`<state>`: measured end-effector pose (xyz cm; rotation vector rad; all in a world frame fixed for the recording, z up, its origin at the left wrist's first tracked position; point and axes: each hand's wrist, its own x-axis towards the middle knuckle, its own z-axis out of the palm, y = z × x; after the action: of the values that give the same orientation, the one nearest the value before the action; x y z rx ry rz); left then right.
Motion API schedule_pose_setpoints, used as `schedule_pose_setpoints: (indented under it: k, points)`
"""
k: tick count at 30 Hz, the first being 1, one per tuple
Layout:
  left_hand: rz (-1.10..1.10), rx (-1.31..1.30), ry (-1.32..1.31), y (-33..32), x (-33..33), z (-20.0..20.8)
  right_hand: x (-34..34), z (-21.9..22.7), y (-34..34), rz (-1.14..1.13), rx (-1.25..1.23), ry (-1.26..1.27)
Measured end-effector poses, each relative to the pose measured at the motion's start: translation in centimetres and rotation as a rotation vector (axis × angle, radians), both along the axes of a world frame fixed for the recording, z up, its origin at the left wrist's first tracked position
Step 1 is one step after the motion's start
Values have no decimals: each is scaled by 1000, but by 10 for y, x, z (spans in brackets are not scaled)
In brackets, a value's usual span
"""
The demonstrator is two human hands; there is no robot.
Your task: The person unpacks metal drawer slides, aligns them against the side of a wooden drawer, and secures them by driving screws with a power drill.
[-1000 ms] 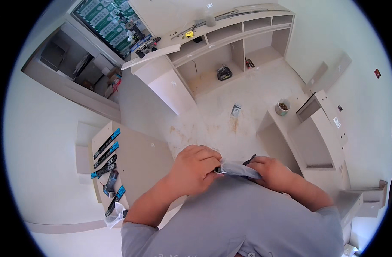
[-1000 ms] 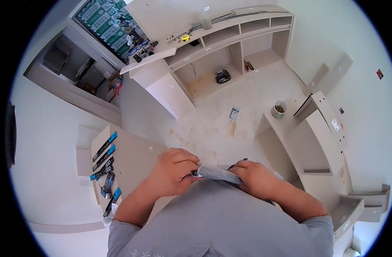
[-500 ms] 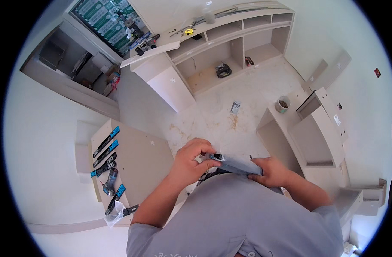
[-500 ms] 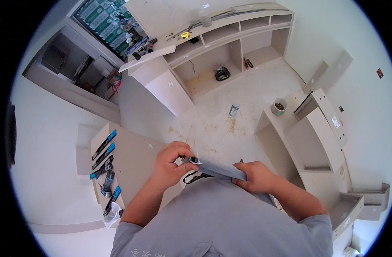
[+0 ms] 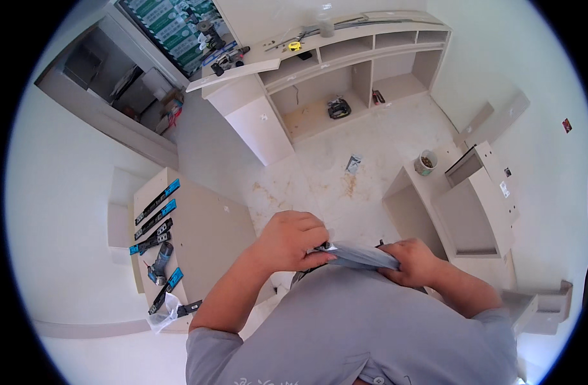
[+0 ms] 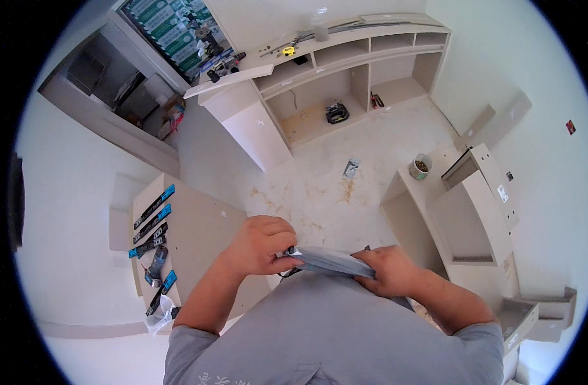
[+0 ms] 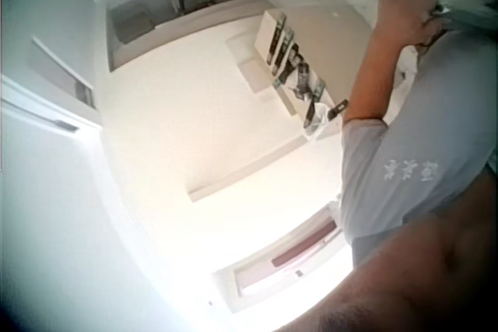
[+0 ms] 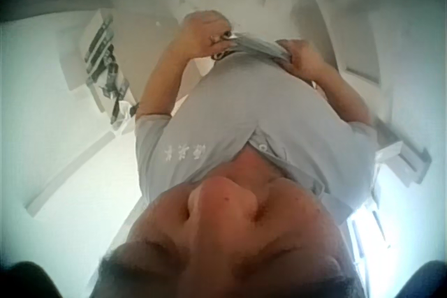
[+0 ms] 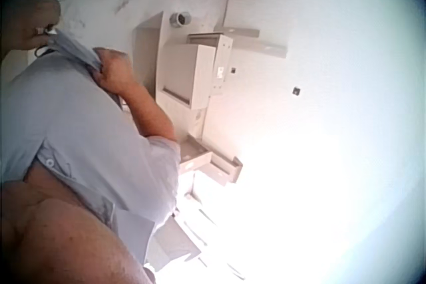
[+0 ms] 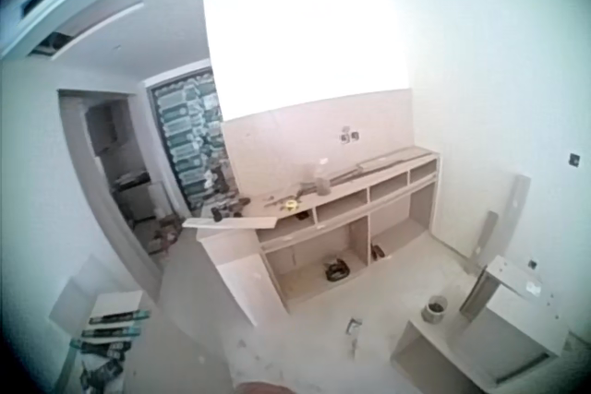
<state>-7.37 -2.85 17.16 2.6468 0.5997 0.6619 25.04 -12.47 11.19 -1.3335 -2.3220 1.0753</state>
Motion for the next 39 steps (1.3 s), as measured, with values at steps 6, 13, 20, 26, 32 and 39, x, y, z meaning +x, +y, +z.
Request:
schedule_pose_setpoints:
  k: [6,13,20,26,32,39]
  points:
    - [180,30,-92,-6,6,-15,-7,-5,-16,-100,102,17]
    - [535,-134,-149,-49,22,-46,-7,-18,-31,-153,231,44]
    - [468,-333,-425,-55,27,-45,-11,-8,-28,-177,208,-2]
    - [218,-371,-291,-38,2,-30,-1,-4,1,22,-43,100]
    - [349,-491,-290,-48,13,-13,-7,-4,-4,-102,-27,112]
    - [445,177,-188,-38,32,-13,-26,1,-11,-270,59,32]
